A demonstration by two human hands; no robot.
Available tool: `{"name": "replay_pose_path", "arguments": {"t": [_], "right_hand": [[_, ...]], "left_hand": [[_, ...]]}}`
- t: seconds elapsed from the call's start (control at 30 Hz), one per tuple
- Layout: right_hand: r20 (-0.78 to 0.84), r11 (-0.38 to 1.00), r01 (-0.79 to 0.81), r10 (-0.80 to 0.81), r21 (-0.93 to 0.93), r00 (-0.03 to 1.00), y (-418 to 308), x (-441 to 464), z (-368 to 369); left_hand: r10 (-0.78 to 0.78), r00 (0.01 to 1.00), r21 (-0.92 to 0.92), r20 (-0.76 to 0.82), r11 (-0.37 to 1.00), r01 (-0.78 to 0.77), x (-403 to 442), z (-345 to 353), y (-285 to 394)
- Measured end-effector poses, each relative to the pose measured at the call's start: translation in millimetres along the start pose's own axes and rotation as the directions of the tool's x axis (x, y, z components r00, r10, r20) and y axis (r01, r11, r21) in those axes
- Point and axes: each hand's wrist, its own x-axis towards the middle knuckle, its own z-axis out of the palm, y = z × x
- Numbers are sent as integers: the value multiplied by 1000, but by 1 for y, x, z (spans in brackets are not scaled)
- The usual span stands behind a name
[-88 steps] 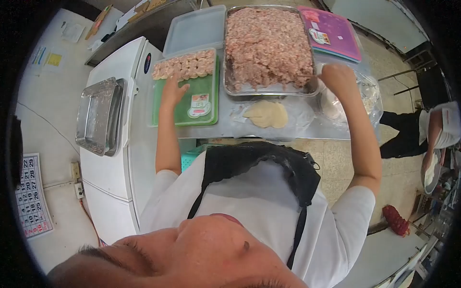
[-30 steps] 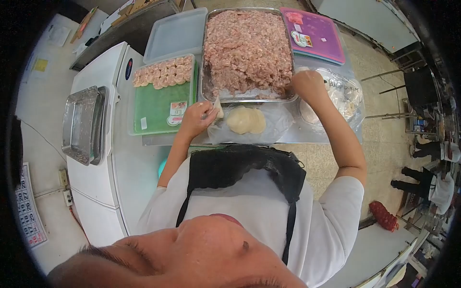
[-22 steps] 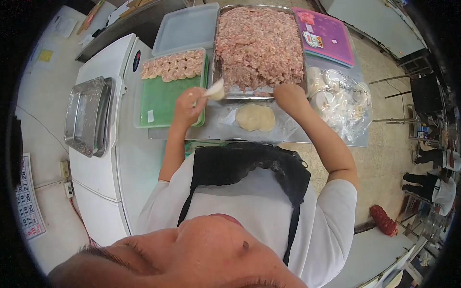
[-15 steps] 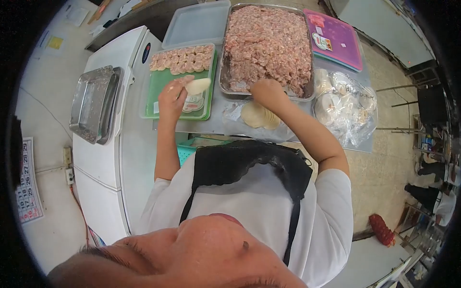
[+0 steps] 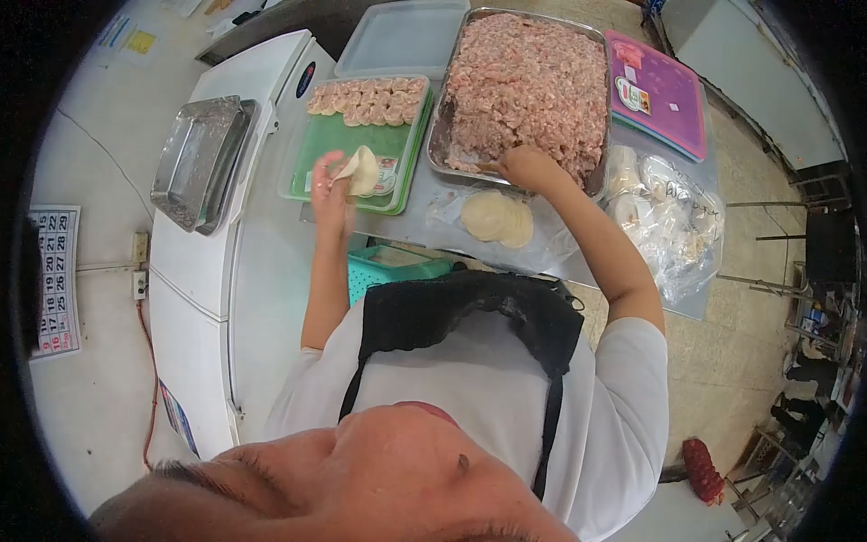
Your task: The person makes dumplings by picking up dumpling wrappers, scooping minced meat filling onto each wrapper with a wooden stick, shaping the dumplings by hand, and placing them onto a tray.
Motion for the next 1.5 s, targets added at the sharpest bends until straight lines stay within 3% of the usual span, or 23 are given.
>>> {"name": "replay_pose_path", "arguments": {"t": [0.03,0.13,0.23,0.27,0.37,0.4,0.5,0.53,0.57,0.63,0.7,0.83,0.87,0.97,1.0,1.1,1.17,1.3,1.33,1.4,1.43,1.47,1.5], "right_hand": [[19,997,3,-5,75,1000,5,-2,0],[18,944,20,-27,330,999,18,-16,-9],[70,819,-77,46,568,997,9,-34,-38],[104,762,-130,83,634,991,2,-39,-49],[83,580,-189,204,792,975,-13,-48,-64],[36,571,-170,238,804,971,-15,-46,-61],[-55,554,-137,315,821,947,-27,-36,-44],[-51,554,-147,325,819,944,-35,-36,-40],[-47,553,-156,334,818,941,-40,-39,-39],[-176,823,-178,317,539,932,-43,-52,-57],[-147,947,-212,252,242,957,-35,-66,-82],[-363,981,-152,186,120,913,-45,-77,-81],[-549,997,-56,20,-50,836,-37,-73,-61],[-184,979,-200,192,-27,964,-29,-78,-95],[-128,950,-254,233,-181,964,-34,-83,-112],[-368,994,-105,91,-18,925,-51,-100,-122],[-357,995,-87,64,-48,932,-39,-99,-104],[-261,997,-34,13,-74,965,5,-105,-123],[-215,996,-34,16,-82,976,23,-109,-129],[-145,984,-72,49,-162,988,44,-117,-140],[-128,966,-109,81,-235,989,50,-122,-148],[-113,941,-143,113,-308,987,56,-125,-152],[-168,908,-134,72,-396,983,64,-123,-150]], "left_hand": [[-136,990,-240,-42,963,122,1,5,-6],[-415,909,-564,-35,759,325,11,-2,-52],[-496,868,-681,20,629,375,19,22,-68],[-507,862,-608,-21,691,391,22,35,-69],[-465,874,-674,144,601,430,36,63,-75],[-430,882,-649,194,617,444,39,79,-68],[-351,841,-767,413,364,529,51,113,-58],[-340,853,-723,397,456,518,52,126,-45],[-361,849,-731,387,441,521,56,127,-48],[-400,841,-748,363,413,519,67,124,-61],[-429,847,-741,314,447,501,68,119,-75],[-440,851,-742,287,459,488,67,127,-77],[-431,857,-735,282,477,481,65,134,-70],[-441,862,-715,250,516,472,56,145,-54],[-443,864,-724,240,512,463,53,145,-57],[-448,864,-743,229,493,452,49,154,-54],[-497,849,-752,178,488,444,47,167,-51],[-329,923,-816,201,466,343,54,154,-75],[-272,906,-859,325,316,403,46,148,-66],[-162,944,-572,288,761,306,37,146,-46],[-100,951,-367,294,907,209,33,145,-35],[-107,932,-296,347,930,218,28,140,-27],[-13,945,-116,326,992,53,25,143,-22]]}}
